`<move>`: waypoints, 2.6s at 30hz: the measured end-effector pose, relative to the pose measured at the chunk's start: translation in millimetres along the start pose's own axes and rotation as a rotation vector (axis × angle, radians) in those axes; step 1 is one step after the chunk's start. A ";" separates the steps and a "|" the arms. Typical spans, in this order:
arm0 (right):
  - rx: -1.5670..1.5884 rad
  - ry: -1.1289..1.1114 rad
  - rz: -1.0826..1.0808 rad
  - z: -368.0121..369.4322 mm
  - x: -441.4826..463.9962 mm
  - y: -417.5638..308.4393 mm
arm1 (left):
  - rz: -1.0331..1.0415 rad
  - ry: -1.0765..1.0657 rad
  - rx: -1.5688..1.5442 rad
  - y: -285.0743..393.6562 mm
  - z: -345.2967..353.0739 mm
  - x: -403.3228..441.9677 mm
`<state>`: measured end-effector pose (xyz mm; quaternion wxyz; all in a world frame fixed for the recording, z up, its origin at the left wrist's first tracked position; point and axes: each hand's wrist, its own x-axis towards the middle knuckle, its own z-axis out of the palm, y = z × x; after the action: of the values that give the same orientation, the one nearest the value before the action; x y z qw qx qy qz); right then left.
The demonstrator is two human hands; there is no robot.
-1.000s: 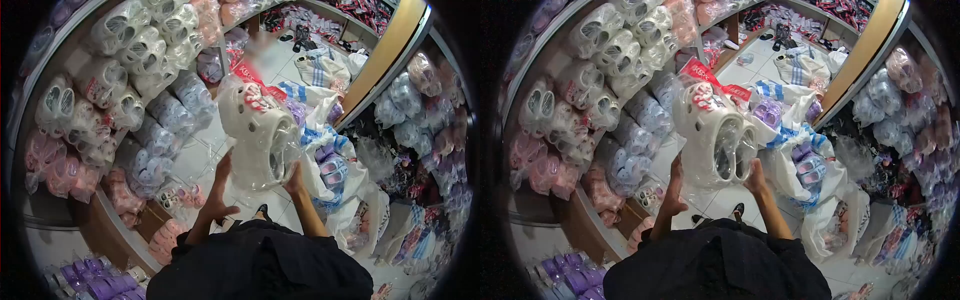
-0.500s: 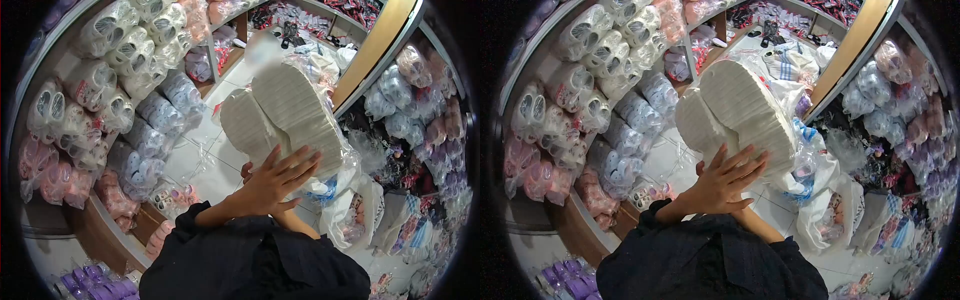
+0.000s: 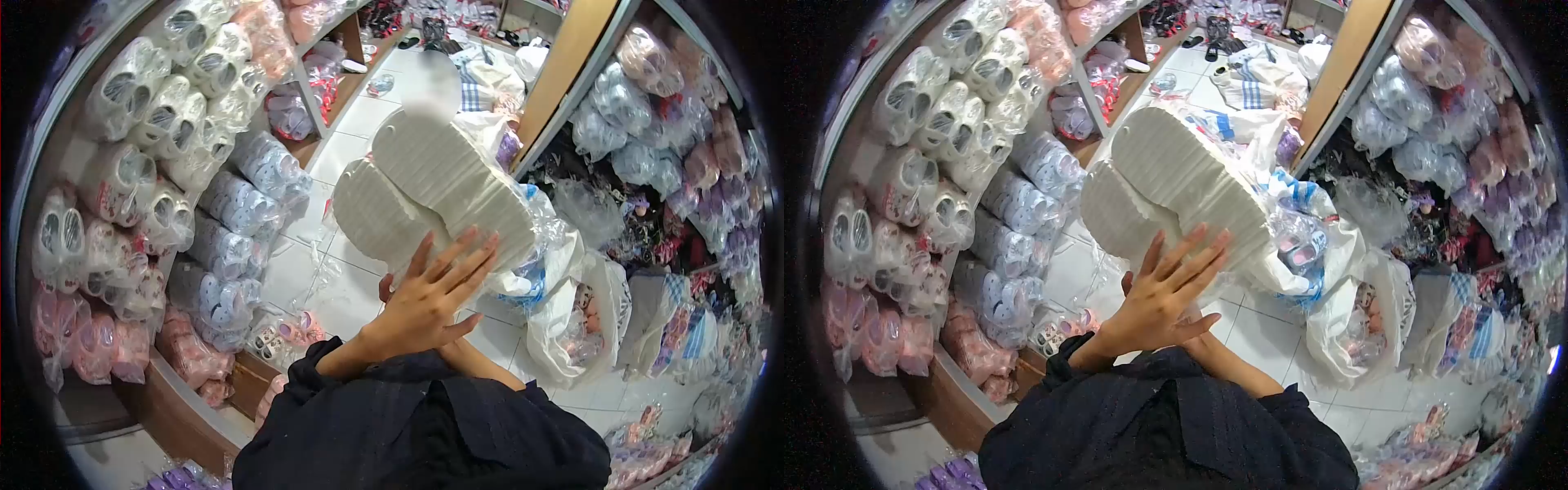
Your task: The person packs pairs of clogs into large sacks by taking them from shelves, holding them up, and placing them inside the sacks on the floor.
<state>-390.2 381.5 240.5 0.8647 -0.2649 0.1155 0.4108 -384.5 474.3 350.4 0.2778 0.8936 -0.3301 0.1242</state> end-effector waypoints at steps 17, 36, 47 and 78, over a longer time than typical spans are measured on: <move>0.085 0.392 -0.178 -167.0 -44.2 -13.5 | -0.789 0.006 -1.394 -85.3 148.5 -43.2; -0.047 1.151 -0.382 -328.6 9.9 -94.4 | -0.852 -0.694 -0.888 -247.4 413.6 101.5; -0.460 1.526 -0.456 -461.2 60.0 -143.9 | -0.788 -0.718 -0.812 -275.2 515.0 159.9; -1.037 0.973 -0.285 -435.0 78.7 -172.1 | -0.747 -0.856 -0.707 -238.4 499.6 166.7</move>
<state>-199.6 102.1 -92.1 0.5236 -0.8062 0.2419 0.1318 -82.9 248.1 -87.9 0.4229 0.7734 -0.1005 -0.4614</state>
